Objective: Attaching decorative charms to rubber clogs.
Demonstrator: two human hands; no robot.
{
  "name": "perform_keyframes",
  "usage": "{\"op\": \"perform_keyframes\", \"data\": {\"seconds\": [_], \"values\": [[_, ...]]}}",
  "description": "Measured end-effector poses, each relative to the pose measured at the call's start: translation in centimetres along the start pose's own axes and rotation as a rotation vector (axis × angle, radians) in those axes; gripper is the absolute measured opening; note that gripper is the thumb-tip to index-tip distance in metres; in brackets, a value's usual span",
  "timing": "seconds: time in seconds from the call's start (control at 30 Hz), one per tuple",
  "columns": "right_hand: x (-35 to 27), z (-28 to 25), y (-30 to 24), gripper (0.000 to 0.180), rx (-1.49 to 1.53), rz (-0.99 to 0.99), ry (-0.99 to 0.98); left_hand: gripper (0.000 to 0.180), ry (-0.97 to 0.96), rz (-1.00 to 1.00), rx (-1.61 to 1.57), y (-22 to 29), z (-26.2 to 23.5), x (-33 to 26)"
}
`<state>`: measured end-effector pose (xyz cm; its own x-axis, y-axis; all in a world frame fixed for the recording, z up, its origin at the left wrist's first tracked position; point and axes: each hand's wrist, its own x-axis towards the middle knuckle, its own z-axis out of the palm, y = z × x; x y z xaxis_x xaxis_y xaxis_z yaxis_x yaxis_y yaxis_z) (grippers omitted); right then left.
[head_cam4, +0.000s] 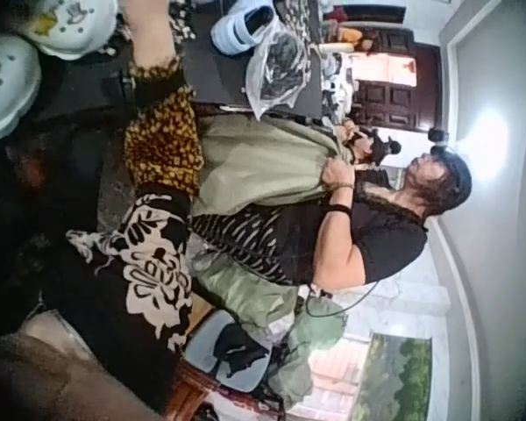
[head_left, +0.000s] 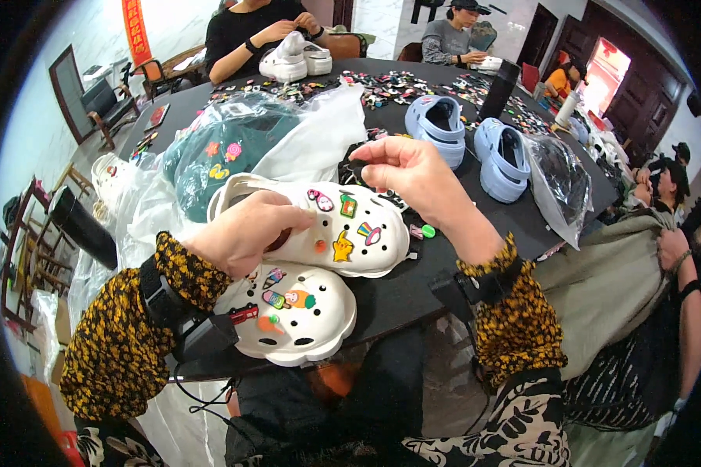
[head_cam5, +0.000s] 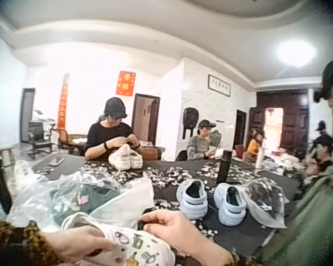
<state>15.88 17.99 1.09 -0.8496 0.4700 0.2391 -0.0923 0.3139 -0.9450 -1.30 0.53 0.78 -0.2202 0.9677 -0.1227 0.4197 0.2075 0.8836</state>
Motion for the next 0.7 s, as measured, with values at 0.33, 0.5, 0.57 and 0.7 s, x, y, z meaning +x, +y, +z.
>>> {"op": "perform_keyframes", "data": {"seconds": [0.33, 0.5, 0.57, 0.7], "values": [[-3.6, 3.9, 1.1, 0.015, -0.627, -0.566, 0.056, 0.012, 0.007, -0.117, -0.328, -1.5, 0.3, 1.1], [-3.8, 3.9, 2.4, 0.013, -0.678, -0.63, 0.098, 0.013, 0.015, -0.257, -0.407, 0.2, 0.4, 0.4], [-3.7, 4.0, 2.5, 0.014, -0.709, -0.657, 0.111, 0.024, -0.115, 0.35, 0.342, -2.5, -0.9, 0.8], [-3.9, 4.3, 2.8, 0.013, -0.676, -0.696, 0.123, 0.02, -0.121, 0.23, 0.177, -2.3, -0.5, 0.8]]}}
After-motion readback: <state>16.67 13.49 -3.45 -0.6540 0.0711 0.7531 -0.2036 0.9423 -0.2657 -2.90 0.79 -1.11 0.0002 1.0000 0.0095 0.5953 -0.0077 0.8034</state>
